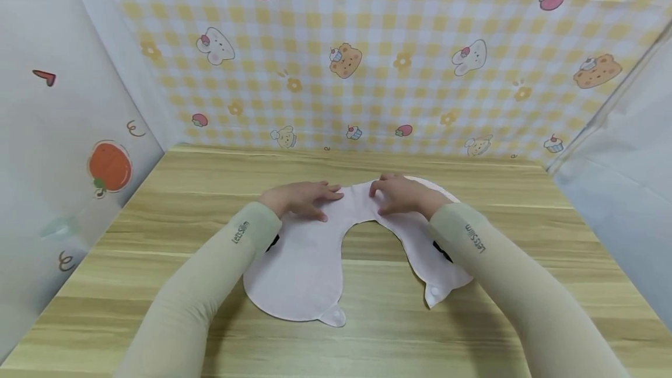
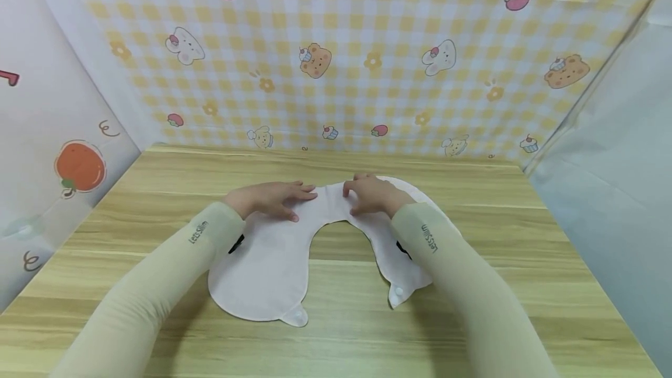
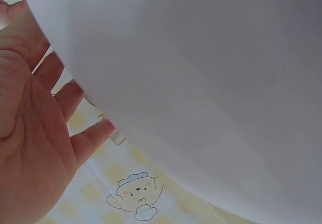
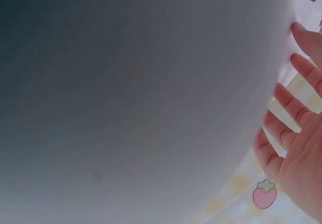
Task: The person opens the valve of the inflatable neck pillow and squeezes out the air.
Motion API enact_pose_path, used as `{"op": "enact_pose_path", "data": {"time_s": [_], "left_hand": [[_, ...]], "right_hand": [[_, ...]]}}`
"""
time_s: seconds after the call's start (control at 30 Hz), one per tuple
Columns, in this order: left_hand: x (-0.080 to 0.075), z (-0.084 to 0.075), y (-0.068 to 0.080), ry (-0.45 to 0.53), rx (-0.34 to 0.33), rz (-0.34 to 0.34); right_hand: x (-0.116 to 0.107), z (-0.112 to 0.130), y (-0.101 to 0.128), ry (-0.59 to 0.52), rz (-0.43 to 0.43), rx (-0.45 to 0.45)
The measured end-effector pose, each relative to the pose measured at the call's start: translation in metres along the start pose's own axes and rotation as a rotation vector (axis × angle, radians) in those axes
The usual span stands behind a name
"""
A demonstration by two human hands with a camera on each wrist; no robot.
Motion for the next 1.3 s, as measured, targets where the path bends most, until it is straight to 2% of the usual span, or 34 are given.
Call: {"op": "enact_pose_path", "data": {"time_s": [0.2, 0.47, 0.67, 0.8, 1.3], "left_hand": [[0.000, 0.001, -0.001, 0.001, -0.010, -0.002], [-0.001, 0.000, 0.001, -0.007, 0.022, -0.004], [-0.001, -0.002, 0.002, -0.020, 0.043, -0.005], [0.000, -0.002, 0.001, -0.021, 0.028, -0.003], [0.009, 0.018, 0.022, -0.058, -0.055, -0.006]], "right_hand": [[0.000, 0.013, -0.009, -0.005, 0.014, 0.000], [0.001, 0.022, -0.020, 0.002, 0.002, 0.000], [0.002, 0.026, -0.020, 0.001, -0.019, -0.006], [0.004, 0.022, -0.016, -0.013, -0.024, 0.009], [0.006, 0.020, -0.020, -0.007, -0.005, 0.052]]}}
Point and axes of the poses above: each hand's wrist, its own y-axis away from the middle knuckle, its own x-axis out of the palm, z = x × y, the point moved 9 cm from there along -y, towards the middle knuckle, and after that the axes turned 15 degrees about z, right-handed, at the moved point
